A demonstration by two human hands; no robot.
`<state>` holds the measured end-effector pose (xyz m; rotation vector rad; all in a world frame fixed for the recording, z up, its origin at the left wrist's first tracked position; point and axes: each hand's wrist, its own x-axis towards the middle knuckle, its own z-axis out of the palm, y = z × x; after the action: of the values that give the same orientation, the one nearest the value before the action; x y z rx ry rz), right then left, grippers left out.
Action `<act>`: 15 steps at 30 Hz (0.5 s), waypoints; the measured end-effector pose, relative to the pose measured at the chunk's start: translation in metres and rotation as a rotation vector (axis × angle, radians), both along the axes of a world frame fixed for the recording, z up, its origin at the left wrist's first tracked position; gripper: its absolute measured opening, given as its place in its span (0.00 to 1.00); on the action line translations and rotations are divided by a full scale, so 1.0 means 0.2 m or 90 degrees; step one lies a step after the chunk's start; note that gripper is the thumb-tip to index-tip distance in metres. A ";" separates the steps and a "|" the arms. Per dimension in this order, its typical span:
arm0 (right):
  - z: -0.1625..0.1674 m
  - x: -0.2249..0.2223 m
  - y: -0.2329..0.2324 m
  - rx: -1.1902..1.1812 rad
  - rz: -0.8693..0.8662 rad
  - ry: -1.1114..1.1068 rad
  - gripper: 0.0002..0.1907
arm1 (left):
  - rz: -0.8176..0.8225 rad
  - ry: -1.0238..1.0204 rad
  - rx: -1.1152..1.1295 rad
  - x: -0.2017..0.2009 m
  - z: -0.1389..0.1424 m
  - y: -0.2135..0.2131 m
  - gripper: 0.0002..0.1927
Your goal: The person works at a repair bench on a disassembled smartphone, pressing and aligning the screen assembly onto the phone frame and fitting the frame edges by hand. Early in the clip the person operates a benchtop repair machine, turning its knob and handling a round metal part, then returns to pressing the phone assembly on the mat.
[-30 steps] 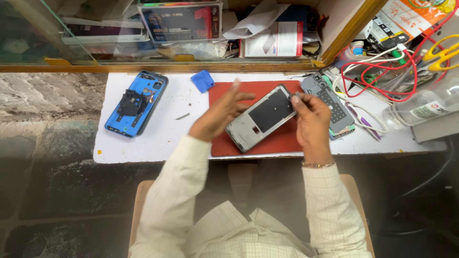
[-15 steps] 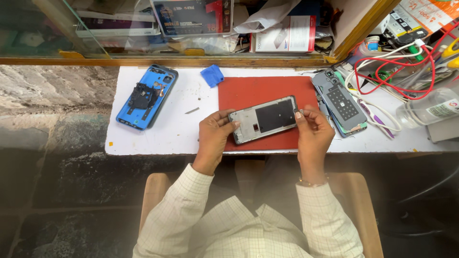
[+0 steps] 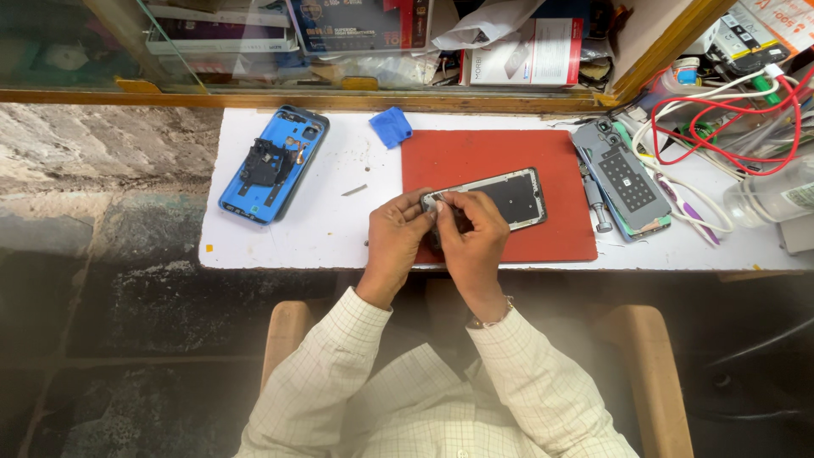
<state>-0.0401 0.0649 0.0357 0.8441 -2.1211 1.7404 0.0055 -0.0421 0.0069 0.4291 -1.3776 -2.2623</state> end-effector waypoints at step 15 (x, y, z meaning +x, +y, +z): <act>0.00 0.00 -0.04 0.057 -0.061 0.100 0.05 | 0.008 -0.008 -0.013 0.00 0.05 0.03 0.15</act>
<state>-0.0406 0.0564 0.0355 0.8566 -2.1109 1.4913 0.0063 -0.0364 0.0161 0.4435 -1.3999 -2.2372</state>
